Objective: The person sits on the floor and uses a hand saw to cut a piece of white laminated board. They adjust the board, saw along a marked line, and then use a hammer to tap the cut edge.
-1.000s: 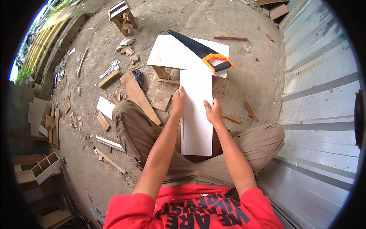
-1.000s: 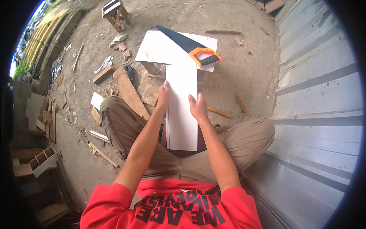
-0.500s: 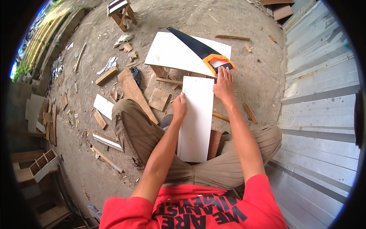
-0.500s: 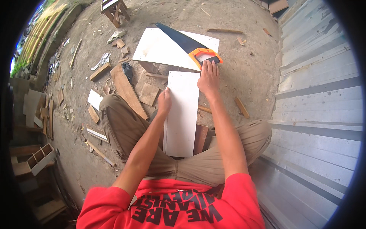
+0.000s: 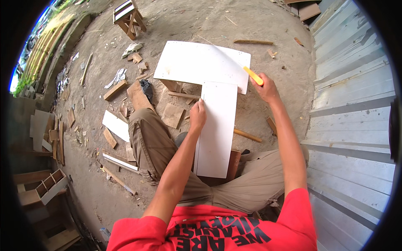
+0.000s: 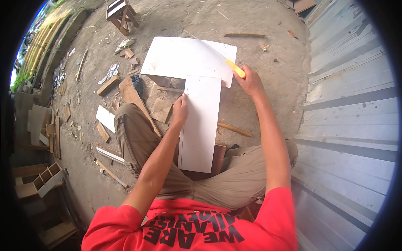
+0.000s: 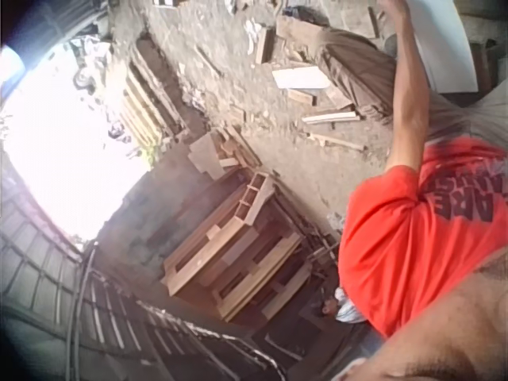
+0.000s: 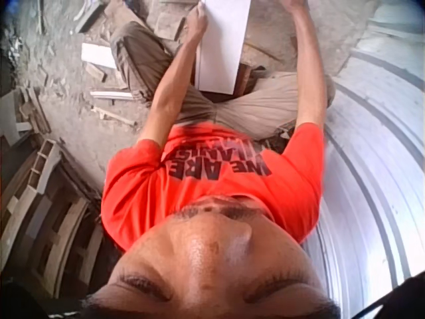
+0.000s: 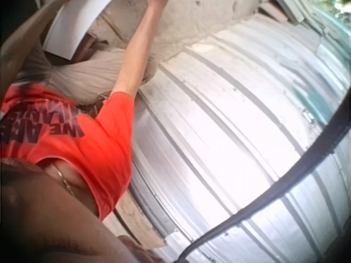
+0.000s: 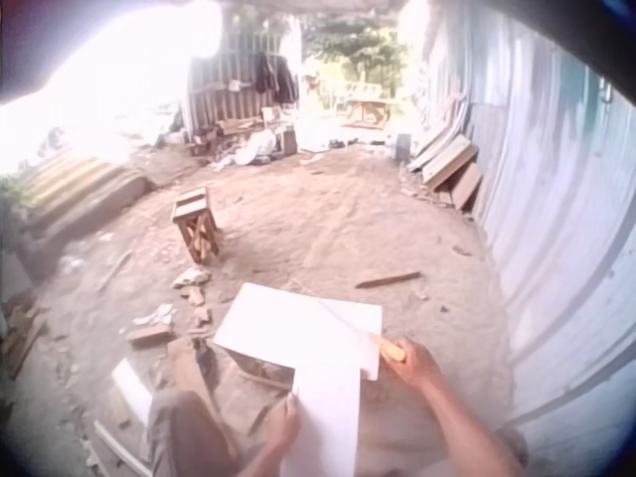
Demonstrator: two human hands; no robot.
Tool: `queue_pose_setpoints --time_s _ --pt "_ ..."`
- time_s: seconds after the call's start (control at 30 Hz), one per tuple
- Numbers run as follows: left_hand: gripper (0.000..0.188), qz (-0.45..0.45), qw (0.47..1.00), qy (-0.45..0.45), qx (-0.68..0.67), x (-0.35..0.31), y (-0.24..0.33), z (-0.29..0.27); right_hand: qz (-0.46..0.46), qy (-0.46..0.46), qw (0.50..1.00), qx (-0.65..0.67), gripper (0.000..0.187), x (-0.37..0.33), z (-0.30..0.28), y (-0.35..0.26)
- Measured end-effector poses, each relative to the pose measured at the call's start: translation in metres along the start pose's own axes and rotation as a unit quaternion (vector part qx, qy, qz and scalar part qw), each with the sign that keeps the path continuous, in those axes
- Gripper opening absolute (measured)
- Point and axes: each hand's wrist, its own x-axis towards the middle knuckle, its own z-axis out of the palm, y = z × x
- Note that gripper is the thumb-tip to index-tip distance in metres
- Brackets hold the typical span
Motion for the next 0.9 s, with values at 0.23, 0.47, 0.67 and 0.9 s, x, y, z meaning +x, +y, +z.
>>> queue_pose_setpoints --time_s 0.23,0.47,0.67,0.9 --pt "0.056 0.044 0.997 -0.035 0.044 0.022 0.025 0.025 0.095 0.209 0.894 0.386 0.03 -0.071 -0.02 -0.028" --pt "0.064 -0.036 0.995 -0.05 0.075 0.009 0.011 0.017 0.13 0.263 0.814 0.501 0.028 -0.128 0.002 -0.11" --pt "0.066 0.047 0.99 -0.008 0.131 -0.007 0.015 0.017 0.14 0.265 0.789 0.536 0.027 -0.166 0.017 -0.132" --pt "0.071 0.181 0.942 -0.099 0.264 0.049 0.083 0.009 0.14 0.364 0.777 0.494 0.022 -0.183 -0.01 -0.109"
